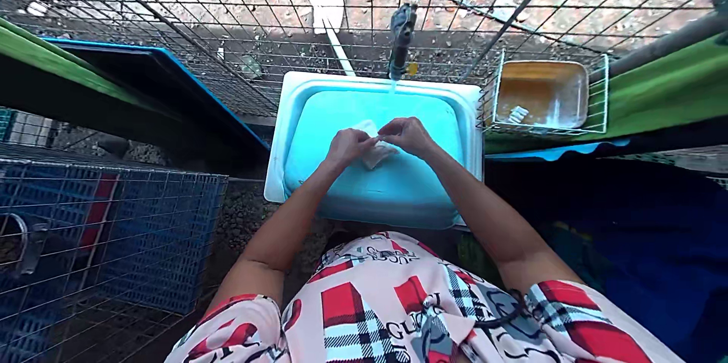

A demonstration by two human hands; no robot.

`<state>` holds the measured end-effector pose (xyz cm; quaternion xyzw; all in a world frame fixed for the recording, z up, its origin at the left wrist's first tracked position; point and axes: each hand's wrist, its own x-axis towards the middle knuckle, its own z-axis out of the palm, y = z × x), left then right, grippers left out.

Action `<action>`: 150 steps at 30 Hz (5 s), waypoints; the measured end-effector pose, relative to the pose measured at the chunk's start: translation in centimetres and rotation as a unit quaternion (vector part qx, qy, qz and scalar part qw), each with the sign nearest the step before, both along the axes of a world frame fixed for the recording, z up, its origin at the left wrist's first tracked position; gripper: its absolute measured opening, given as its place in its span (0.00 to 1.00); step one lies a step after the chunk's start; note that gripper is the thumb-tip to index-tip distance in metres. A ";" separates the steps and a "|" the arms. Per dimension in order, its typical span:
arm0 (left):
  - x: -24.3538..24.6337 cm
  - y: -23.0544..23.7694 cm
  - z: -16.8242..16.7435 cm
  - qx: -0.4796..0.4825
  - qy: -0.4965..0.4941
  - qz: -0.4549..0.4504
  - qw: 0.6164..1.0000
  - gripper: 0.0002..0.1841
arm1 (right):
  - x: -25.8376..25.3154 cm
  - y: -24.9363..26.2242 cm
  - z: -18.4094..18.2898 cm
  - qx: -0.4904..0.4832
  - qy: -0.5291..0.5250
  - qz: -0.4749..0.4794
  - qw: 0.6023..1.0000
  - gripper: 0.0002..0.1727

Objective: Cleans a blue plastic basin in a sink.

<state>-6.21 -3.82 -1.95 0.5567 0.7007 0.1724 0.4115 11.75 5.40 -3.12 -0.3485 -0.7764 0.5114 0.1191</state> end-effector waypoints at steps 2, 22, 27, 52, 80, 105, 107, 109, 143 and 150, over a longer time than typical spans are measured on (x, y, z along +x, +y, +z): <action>0.2 0.8 0.9 -0.038 0.062 -0.030 0.997 0.16 | 0.1 -1.0 0.4 0.045 -0.035 -0.004 0.998 0.09; 1.8 -1.2 -2.2 0.145 0.082 -0.103 0.981 0.10 | -1.5 -3.7 -2.3 0.091 -0.102 -0.122 0.983 0.13; -1.8 -1.3 -3.5 0.200 0.010 -0.099 0.975 0.09 | -2.3 -3.1 -3.8 0.112 0.012 0.057 0.992 0.34; -2.9 13.4 10.1 0.191 -0.043 -0.066 0.978 0.34 | 4.3 4.7 -6.3 0.146 -0.330 -0.168 0.917 0.32; -14.1 -7.6 -15.8 -0.137 -0.348 0.389 0.842 0.25 | -23.2 -1.3 -8.1 0.157 -0.168 0.196 0.953 0.20; -14.0 -7.3 -16.2 -0.154 -0.342 0.393 0.839 0.26 | -3.2 5.4 -7.0 0.178 -0.400 -0.141 0.888 0.28; -14.1 -7.1 -16.4 -0.153 -0.342 0.393 0.840 0.27 | -1.9 6.5 -6.5 0.142 -0.457 -0.226 0.849 0.29; -14.3 -6.8 -16.0 -0.157 -0.334 0.392 0.843 0.27 | -8.1 4.3 -6.3 0.154 -0.411 -0.212 0.873 0.26; -14.1 -7.0 -16.3 -0.151 -0.349 0.397 0.835 0.27 | -3.7 7.5 -7.0 0.118 -0.447 -0.285 0.840 0.26; -13.8 -7.1 -15.9 -0.149 -0.345 0.414 0.829 0.26 | -26.9 -1.0 -8.7 0.126 -0.279 -0.008 0.952 0.20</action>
